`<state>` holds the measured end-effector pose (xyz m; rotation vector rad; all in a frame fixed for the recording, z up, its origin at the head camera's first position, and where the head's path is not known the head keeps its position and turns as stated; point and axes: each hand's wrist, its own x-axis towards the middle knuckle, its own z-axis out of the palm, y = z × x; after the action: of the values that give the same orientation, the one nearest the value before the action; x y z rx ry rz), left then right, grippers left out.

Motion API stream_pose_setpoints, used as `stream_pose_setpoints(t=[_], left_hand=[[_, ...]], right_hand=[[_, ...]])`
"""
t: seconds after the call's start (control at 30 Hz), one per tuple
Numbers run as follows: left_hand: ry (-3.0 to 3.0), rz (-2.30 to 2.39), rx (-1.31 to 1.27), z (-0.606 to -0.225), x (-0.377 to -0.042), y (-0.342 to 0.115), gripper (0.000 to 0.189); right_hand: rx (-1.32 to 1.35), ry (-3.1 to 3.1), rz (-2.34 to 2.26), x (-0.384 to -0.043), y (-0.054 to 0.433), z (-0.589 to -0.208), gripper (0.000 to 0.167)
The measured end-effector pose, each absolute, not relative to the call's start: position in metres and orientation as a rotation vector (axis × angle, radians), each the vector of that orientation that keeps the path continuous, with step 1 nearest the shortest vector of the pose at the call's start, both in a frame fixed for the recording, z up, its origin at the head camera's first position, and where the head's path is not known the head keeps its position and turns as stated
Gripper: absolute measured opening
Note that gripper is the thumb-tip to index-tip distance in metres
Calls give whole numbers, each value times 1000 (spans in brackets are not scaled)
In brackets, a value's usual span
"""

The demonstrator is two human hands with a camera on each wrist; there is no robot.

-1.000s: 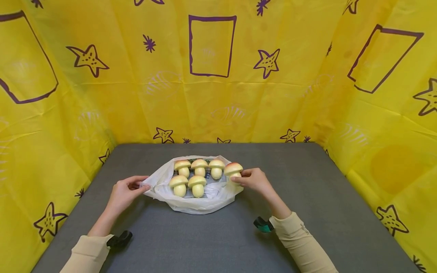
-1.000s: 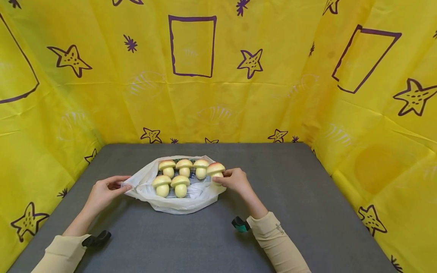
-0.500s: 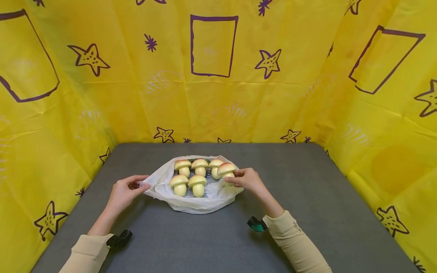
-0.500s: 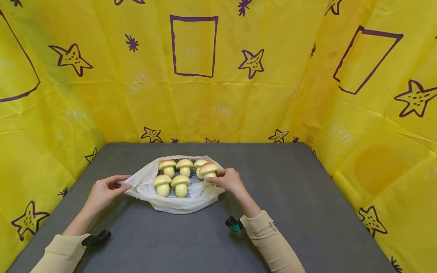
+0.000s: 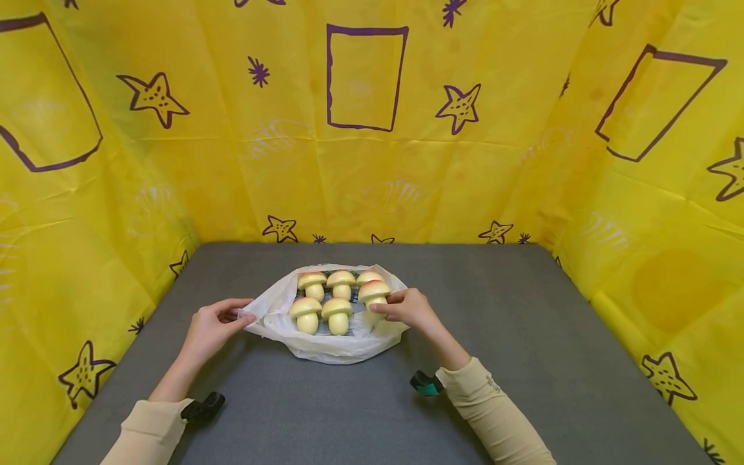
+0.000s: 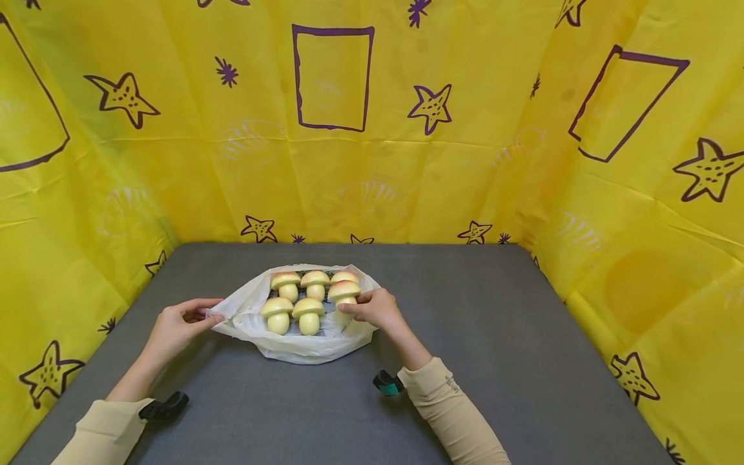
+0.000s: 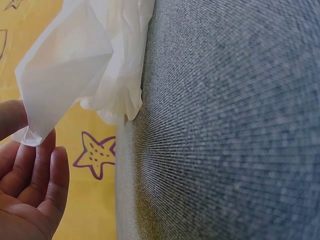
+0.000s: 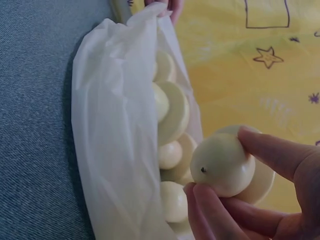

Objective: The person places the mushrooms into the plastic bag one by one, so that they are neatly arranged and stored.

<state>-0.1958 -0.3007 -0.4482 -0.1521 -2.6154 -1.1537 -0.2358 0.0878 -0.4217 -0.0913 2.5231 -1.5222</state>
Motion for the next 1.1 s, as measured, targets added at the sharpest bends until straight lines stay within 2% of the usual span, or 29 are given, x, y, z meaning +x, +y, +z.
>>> stream_pose_setpoints(t=[0.47, 1.1], left_hand=[[-2612, -1156, -153, -449, -196, -301, 34], [-2626, -1147, -161, -450, -197, -301, 34]], right_hand=[[-81, 2567, -1462, -237, 80, -437, 37], [-223, 2721, -1267, -230, 70, -447, 35]])
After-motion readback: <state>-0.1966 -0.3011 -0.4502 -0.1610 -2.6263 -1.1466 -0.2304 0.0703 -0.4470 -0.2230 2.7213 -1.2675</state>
